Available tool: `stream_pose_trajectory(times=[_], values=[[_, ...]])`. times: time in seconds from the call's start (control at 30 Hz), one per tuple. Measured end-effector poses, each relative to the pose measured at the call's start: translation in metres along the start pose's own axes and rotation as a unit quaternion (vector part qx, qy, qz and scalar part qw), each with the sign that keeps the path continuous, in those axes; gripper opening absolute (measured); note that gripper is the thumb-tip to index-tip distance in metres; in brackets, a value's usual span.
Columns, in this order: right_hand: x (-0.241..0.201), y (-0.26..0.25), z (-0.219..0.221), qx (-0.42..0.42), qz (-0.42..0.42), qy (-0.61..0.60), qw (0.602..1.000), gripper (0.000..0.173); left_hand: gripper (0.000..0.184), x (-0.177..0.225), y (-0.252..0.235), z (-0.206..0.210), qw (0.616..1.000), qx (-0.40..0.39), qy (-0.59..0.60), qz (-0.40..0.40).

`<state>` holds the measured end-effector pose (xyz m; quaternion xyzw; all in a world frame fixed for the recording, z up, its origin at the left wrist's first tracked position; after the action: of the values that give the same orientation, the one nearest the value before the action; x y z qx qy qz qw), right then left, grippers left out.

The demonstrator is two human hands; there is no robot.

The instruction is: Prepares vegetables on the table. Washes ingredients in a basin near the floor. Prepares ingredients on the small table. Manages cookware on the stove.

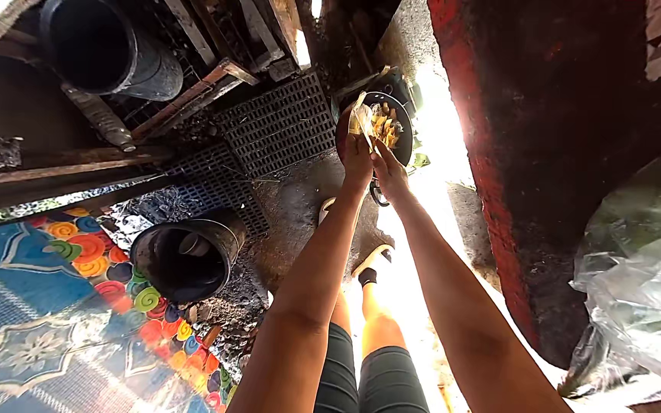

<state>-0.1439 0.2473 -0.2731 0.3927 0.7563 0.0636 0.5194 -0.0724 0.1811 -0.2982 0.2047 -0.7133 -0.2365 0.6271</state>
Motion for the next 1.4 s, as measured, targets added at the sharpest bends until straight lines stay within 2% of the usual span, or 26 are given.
stream_pose_trajectory(times=[0.07, 0.3, 0.4, 0.53, 0.67, 0.77, 0.87, 1.0, 1.17, 1.23, 1.3, 1.4], values=[[-0.003, 0.001, 0.001, 0.006, 0.006, -0.006, 1.0, 0.053, 0.026, 0.0, 0.001, 0.002, 1.0, 0.011, -0.011, 0.003], [-0.006, 0.001, 0.005, -0.016, 0.021, 0.017, 0.999, 0.055, 0.033, 0.0, 0.003, -0.006, 0.997, -0.017, -0.014, -0.08], [-0.007, 0.002, 0.01, -0.006, 0.037, 0.021, 0.999, 0.055, 0.036, -0.001, 0.001, -0.008, 0.996, -0.021, -0.016, -0.086], [0.01, -0.017, 0.011, 0.054, 0.123, -0.063, 0.989, 0.052, 0.033, -0.017, 0.016, -0.001, 0.996, -0.06, 0.007, -0.066], [0.007, -0.022, 0.005, 0.017, 0.117, -0.084, 0.989, 0.049, 0.031, -0.019, 0.006, -0.005, 0.98, -0.071, 0.108, -0.152], [0.01, -0.016, 0.002, -0.001, 0.089, -0.093, 0.992, 0.053, 0.035, -0.014, -0.007, -0.005, 0.969, -0.099, 0.108, -0.199], [0.014, -0.013, 0.007, 0.0, 0.06, -0.068, 0.996, 0.053, 0.028, -0.013, -0.016, -0.01, 0.973, -0.11, 0.079, -0.188], [0.015, -0.009, 0.016, 0.007, 0.076, -0.059, 0.995, 0.051, 0.02, -0.018, -0.025, -0.019, 0.982, -0.111, 0.076, -0.136], [0.019, -0.011, 0.023, 0.051, 0.102, -0.122, 0.986, 0.035, 0.022, -0.026, -0.025, -0.018, 0.986, -0.144, 0.052, -0.069], [0.021, -0.013, 0.023, 0.038, 0.146, -0.186, 0.971, 0.036, 0.018, -0.028, -0.024, -0.019, 0.983, -0.149, 0.061, -0.085], [0.022, -0.01, 0.019, 0.035, 0.169, -0.224, 0.959, 0.037, 0.006, -0.029, -0.025, -0.021, 0.98, -0.153, 0.086, -0.098], [0.024, -0.003, 0.013, 0.021, 0.157, -0.208, 0.965, 0.036, 0.019, -0.023, -0.023, -0.018, 0.975, -0.141, 0.111, -0.132]])
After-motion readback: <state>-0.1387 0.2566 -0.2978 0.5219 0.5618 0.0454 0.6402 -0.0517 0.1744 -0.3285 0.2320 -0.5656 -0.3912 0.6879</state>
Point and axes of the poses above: each hand's wrist, its own y-axis away from the middle knuckle, its own z-axis out of the palm, x = y × z, the point moved 3 cm from there along -y, towards the middle knuckle, and after that the axes turned 13 degrees about x, right-handed, at the moved point
